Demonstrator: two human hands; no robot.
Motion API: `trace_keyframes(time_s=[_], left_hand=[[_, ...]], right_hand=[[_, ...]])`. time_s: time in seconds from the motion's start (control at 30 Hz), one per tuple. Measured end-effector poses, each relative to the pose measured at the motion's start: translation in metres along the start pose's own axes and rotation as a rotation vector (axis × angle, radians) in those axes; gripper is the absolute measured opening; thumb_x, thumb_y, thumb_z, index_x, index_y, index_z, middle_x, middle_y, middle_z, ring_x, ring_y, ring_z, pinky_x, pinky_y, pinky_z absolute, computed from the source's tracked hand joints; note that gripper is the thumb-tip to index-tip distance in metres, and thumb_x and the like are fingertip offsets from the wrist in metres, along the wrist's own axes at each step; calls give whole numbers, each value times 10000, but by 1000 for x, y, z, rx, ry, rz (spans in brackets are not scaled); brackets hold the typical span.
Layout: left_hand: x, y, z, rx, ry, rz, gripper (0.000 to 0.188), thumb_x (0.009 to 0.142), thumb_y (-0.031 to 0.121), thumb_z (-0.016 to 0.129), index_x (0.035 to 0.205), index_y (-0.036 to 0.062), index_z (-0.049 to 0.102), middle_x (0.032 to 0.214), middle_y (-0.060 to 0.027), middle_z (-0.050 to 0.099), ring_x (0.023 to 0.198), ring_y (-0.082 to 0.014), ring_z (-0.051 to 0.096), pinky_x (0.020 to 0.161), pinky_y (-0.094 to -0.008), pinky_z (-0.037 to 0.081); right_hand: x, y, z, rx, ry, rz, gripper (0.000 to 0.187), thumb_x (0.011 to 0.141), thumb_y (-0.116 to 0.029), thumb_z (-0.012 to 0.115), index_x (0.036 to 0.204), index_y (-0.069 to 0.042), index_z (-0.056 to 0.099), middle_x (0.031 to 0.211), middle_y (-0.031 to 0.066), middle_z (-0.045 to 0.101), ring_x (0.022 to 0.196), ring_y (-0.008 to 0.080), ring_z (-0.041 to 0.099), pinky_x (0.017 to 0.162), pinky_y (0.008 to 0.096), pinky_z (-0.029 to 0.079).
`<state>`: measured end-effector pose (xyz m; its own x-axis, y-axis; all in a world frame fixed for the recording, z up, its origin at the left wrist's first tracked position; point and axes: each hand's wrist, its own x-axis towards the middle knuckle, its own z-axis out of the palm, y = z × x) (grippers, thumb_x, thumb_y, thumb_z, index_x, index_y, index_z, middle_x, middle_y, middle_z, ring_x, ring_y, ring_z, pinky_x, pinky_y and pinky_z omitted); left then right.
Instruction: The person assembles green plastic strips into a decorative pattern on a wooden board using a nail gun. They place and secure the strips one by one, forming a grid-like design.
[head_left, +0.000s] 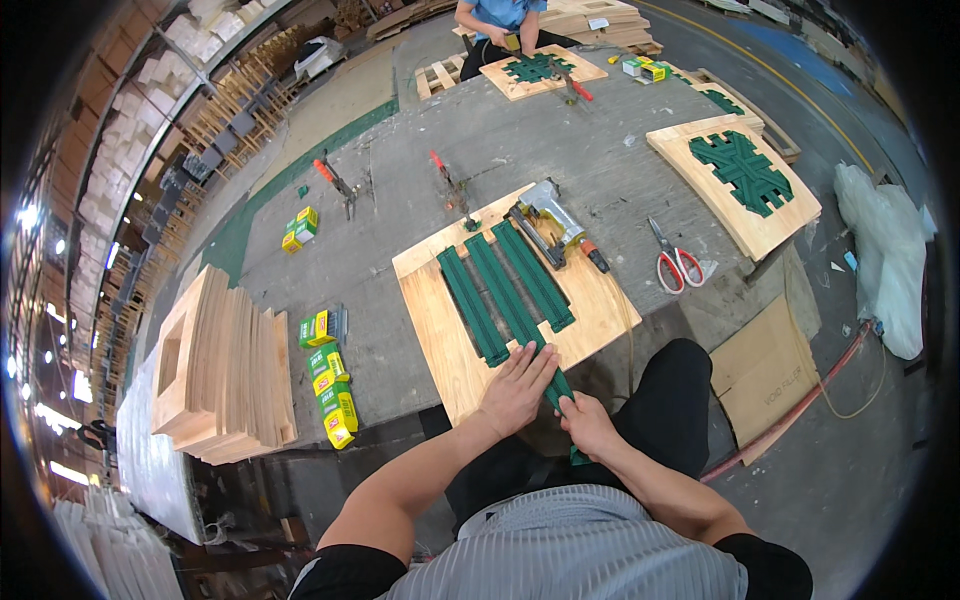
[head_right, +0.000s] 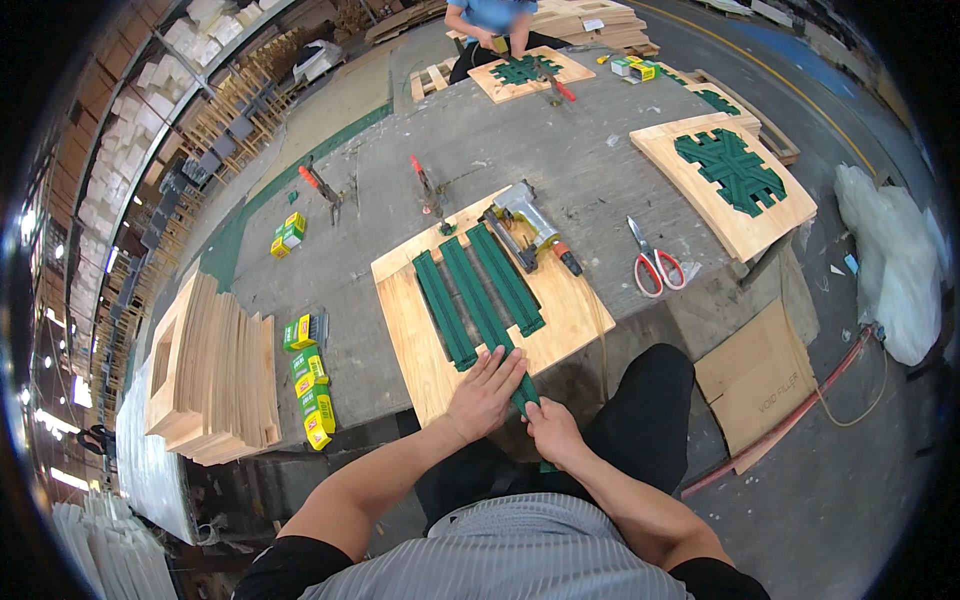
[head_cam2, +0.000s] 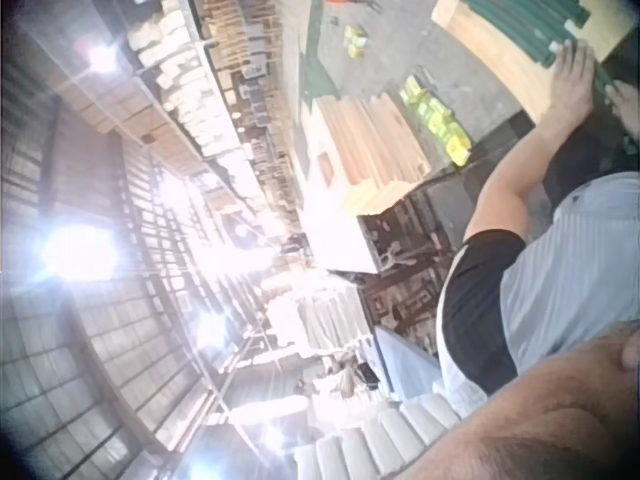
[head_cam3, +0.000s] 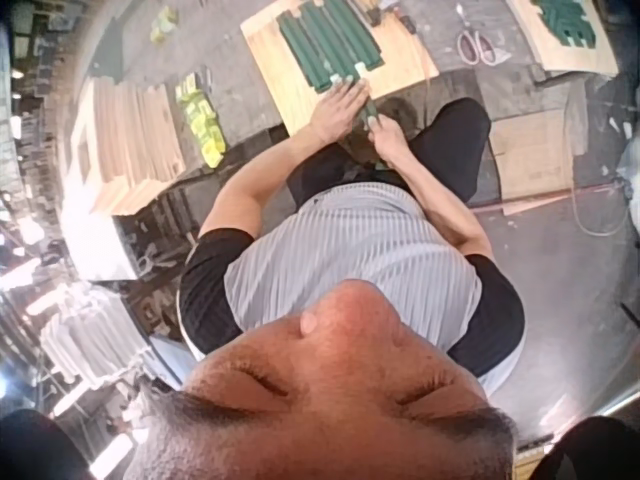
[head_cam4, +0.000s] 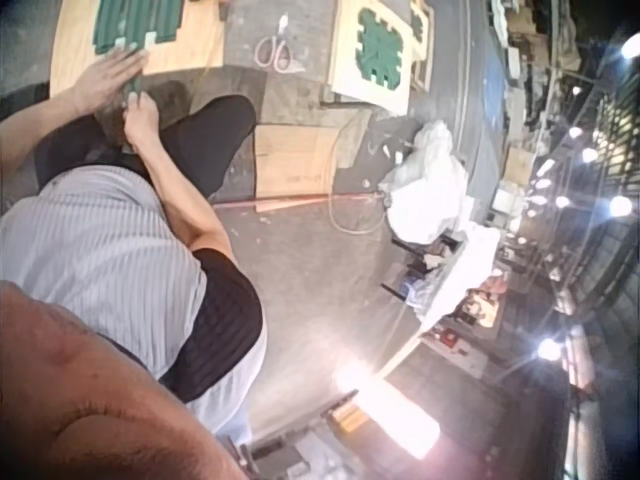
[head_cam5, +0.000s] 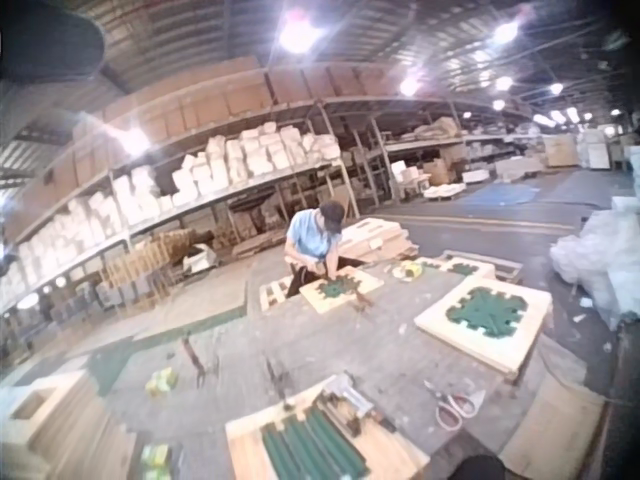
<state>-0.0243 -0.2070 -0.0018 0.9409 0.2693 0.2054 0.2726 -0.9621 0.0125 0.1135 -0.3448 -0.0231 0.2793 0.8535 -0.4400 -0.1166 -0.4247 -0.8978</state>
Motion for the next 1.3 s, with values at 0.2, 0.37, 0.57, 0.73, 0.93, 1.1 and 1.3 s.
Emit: trace_keyframes(time_s=[0.2, 0.37, 0.57, 0.73, 0.93, 1.1, 1.3], left_hand=[[-6, -3, 2, -12, -22, -23, 702, 875, 144, 629, 1545, 44, 445, 1641, -137, 405, 1515, -395, 365, 1263, -512, 258], [-6, -5, 1, -75, -23, -17, 697, 865, 129, 630, 1542, 78, 470, 1650, -123, 396, 1515, -393, 367, 1258, -510, 270], [-7, -7, 7, -147, 56, -34, 696, 871, 123, 621, 1550, 105, 471, 1655, -109, 392, 1527, -382, 350, 1263, -501, 261], [-7, -8, 7, -183, 48, -56, 700, 871, 134, 616, 1556, 117, 470, 1659, -106, 385, 1534, -372, 339, 1270, -496, 249], [-8, -13, 10, -237, 45, -56, 730, 862, 141, 617, 1571, 110, 445, 1655, -106, 387, 1546, -375, 315, 1287, -492, 208], [-8, -14, 5, -243, 23, -51, 739, 857, 152, 624, 1569, 92, 439, 1654, -105, 389, 1542, -379, 324, 1282, -497, 225], [-8, -17, 1, -287, -10, -55, 690, 880, 175, 599, 1551, 84, 466, 1652, -110, 396, 1539, -379, 333, 1281, -489, 232]], right_hand=[[3, 3, -1, -226, -2, -27, 326, 1088, -263, 489, 921, -20, 628, 742, 114, 641, 687, 273, 639, 678, 421, 490], [6, 9, -5, -355, 43, -135, 321, 1097, -254, 482, 920, -13, 597, 720, 89, 604, 658, 227, 594, 645, 385, 472], [-4, -6, -6, -400, 48, -42, 319, 1093, -265, 487, 939, -10, 600, 757, 158, 641, 725, 336, 661, 702, 446, 505], [-3, -10, -3, -402, 64, -35, 315, 1098, -257, 489, 938, -5, 593, 740, 150, 625, 686, 320, 640, 672, 433, 497], [-1, -9, -1, -380, 55, -53, 302, 1104, -241, 488, 937, -9, 589, 716, 136, 607, 636, 273, 617, 626, 405, 482], [-6, -15, 1, -337, 42, -6, 308, 1114, -250, 474, 943, -17, 583, 685, 101, 575, 607, 219, 581, 600, 374, 468], [-10, -22, -3, -349, -13, 31, 306, 1116, -249, 462, 961, -13, 580, 686, 103, 576, 598, 240, 577, 603, 388, 476]])
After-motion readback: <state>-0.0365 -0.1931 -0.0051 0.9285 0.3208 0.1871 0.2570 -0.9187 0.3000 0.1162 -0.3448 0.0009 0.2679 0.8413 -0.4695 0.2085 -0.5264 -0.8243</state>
